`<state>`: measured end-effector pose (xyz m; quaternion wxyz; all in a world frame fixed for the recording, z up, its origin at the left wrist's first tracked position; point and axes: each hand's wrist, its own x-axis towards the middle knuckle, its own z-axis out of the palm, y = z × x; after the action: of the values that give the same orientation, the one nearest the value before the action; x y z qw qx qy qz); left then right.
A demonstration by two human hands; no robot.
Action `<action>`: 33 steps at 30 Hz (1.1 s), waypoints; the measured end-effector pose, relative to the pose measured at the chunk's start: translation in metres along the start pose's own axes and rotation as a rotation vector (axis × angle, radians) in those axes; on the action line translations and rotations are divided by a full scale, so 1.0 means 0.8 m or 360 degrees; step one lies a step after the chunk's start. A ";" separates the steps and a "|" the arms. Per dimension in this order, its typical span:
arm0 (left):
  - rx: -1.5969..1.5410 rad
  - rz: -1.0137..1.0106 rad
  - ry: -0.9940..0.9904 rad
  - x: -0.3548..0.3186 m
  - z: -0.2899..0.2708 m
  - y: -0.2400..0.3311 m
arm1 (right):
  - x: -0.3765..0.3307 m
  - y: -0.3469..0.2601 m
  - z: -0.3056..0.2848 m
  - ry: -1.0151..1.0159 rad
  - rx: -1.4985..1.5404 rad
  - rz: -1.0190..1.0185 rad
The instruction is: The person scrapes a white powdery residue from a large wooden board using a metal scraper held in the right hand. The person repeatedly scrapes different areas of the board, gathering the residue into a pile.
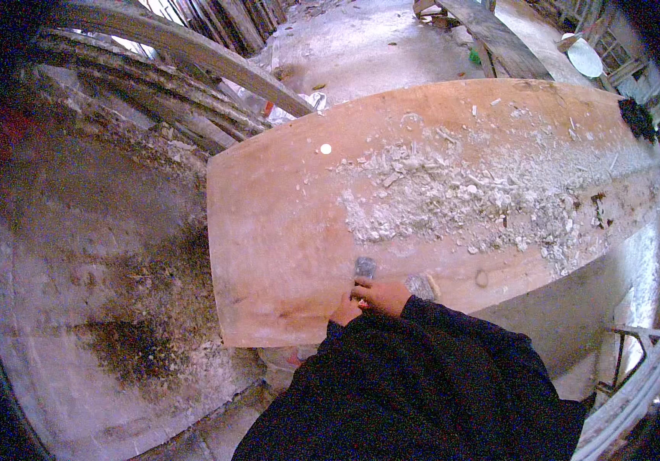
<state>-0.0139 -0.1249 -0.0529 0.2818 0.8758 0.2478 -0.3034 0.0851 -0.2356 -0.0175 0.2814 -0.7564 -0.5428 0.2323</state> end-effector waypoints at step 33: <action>-0.0199 0.0036 0.0027 0.007 -0.031 0.027 | 0.017 0.014 -0.013 0.0011 -0.0132 0.0162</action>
<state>0.0128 -0.1229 -0.0327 0.3372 0.8619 0.2588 -0.2766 0.1036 -0.2276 -0.0177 0.2394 -0.7948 -0.5119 0.2211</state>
